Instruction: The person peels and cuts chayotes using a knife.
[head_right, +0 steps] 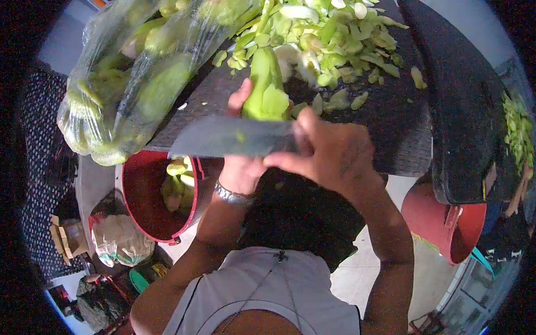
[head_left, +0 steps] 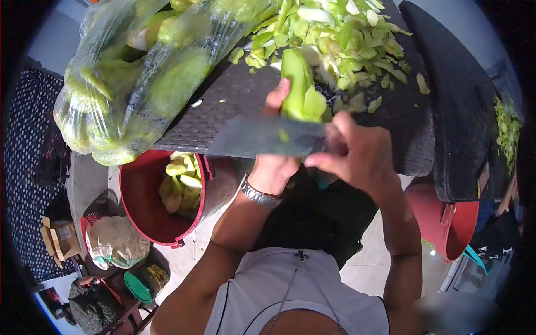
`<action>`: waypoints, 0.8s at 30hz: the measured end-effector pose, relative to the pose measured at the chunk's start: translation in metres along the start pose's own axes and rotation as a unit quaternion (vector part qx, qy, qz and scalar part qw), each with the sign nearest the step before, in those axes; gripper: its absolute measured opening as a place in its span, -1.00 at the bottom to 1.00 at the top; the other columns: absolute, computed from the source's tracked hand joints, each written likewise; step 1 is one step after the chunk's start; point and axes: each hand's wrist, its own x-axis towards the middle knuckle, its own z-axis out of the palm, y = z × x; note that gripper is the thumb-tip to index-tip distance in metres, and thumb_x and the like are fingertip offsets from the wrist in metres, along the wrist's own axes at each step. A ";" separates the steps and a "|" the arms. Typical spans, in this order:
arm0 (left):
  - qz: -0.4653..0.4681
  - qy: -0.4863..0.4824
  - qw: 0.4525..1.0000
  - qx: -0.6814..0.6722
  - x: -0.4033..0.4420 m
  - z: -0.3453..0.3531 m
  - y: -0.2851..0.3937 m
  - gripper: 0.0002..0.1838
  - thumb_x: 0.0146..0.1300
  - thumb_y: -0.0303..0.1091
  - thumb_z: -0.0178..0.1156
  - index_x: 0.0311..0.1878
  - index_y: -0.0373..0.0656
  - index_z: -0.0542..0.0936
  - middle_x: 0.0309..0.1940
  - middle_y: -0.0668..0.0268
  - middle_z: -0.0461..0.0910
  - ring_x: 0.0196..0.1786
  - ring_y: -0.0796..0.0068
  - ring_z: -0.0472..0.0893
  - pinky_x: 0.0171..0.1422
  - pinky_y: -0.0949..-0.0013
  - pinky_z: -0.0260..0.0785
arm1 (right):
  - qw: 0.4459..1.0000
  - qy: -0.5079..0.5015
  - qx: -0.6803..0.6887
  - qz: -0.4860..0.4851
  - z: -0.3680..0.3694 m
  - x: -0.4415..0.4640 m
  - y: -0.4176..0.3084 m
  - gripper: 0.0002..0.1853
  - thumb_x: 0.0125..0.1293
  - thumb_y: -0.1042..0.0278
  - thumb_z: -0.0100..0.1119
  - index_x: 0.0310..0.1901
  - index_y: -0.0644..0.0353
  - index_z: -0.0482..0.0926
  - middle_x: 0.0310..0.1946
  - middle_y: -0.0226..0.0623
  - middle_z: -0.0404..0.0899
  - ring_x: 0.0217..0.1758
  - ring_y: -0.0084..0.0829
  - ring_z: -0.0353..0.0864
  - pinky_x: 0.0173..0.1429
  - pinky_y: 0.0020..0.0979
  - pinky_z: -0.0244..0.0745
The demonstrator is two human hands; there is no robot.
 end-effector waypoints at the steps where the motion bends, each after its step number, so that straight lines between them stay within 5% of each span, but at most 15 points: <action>1: 0.023 0.024 0.999 0.040 -0.002 0.002 0.000 -0.44 0.42 0.16 0.20 0.13 -0.19 0.62 -0.19 0.13 0.75 -0.17 0.23 0.75 -0.02 0.16 0.65 | 1.000 0.007 0.006 0.010 0.000 0.002 0.005 -0.26 0.01 -0.45 0.52 -0.24 0.12 0.47 -0.61 -0.35 0.63 -0.52 -0.15 0.75 -0.42 -0.17 0.61; 5: 0.005 0.014 0.999 0.029 -0.002 -0.002 0.001 -0.41 0.44 0.19 0.16 0.15 -0.20 0.61 -0.18 0.10 0.74 -0.17 0.22 0.75 0.00 0.17 0.64 | 0.999 0.033 0.021 0.000 0.001 -0.002 0.003 -0.28 0.02 -0.41 0.54 -0.24 0.14 0.48 -0.60 -0.34 0.63 -0.51 -0.15 0.75 -0.42 -0.17 0.60; 11: -0.036 -0.041 0.998 0.008 -0.005 -0.016 0.000 -0.36 0.49 0.23 0.03 0.22 -0.20 0.55 -0.14 0.04 0.72 -0.23 0.15 0.75 -0.37 0.16 0.66 | 0.997 -0.034 0.045 0.050 -0.015 0.004 0.019 -0.31 0.07 -0.39 0.51 -0.21 0.14 0.50 -0.56 -0.24 0.65 -0.43 -0.08 0.78 -0.35 -0.15 0.63; 13: -0.007 -0.045 0.997 0.061 -0.014 -0.007 0.002 -0.34 0.55 0.22 -0.12 0.27 -0.22 0.49 -0.13 0.03 0.69 -0.31 -0.05 0.73 -0.54 0.11 0.62 | 0.995 -0.002 0.034 0.098 -0.016 0.006 0.030 -0.29 0.09 -0.43 0.47 -0.16 0.14 0.53 -0.55 -0.21 0.64 -0.42 -0.05 0.77 -0.33 -0.14 0.63; 18: -0.046 0.012 0.998 -0.032 -0.002 0.002 0.001 -0.34 0.41 0.32 0.14 0.17 -0.12 0.62 -0.13 0.12 0.72 -0.19 0.19 0.75 -0.06 0.13 0.65 | 0.997 -0.022 0.078 0.017 -0.019 -0.005 0.001 -0.24 0.10 -0.48 0.44 -0.15 0.17 0.51 -0.59 -0.25 0.63 -0.50 -0.06 0.74 -0.38 -0.11 0.61; 21: -0.069 -0.064 0.995 -0.027 -0.002 -0.003 -0.002 -0.39 0.44 0.26 0.17 0.14 -0.15 0.61 -0.19 0.22 0.71 -0.18 0.39 0.72 -0.07 0.28 0.59 | 0.999 0.002 -0.002 -0.042 -0.010 -0.005 -0.004 -0.23 0.09 -0.50 0.42 -0.19 0.18 0.48 -0.61 -0.28 0.61 -0.53 -0.08 0.73 -0.41 -0.13 0.60; 24: -0.075 -0.083 0.991 -0.080 -0.001 -0.006 -0.002 -0.38 0.47 0.25 0.11 0.18 -0.15 0.59 -0.16 0.14 0.72 -0.22 0.24 0.74 -0.14 0.17 0.63 | 0.999 0.009 -0.002 -0.052 -0.009 -0.002 -0.004 -0.25 0.08 -0.50 0.43 -0.24 0.14 0.47 -0.62 -0.29 0.60 -0.53 -0.09 0.73 -0.42 -0.15 0.59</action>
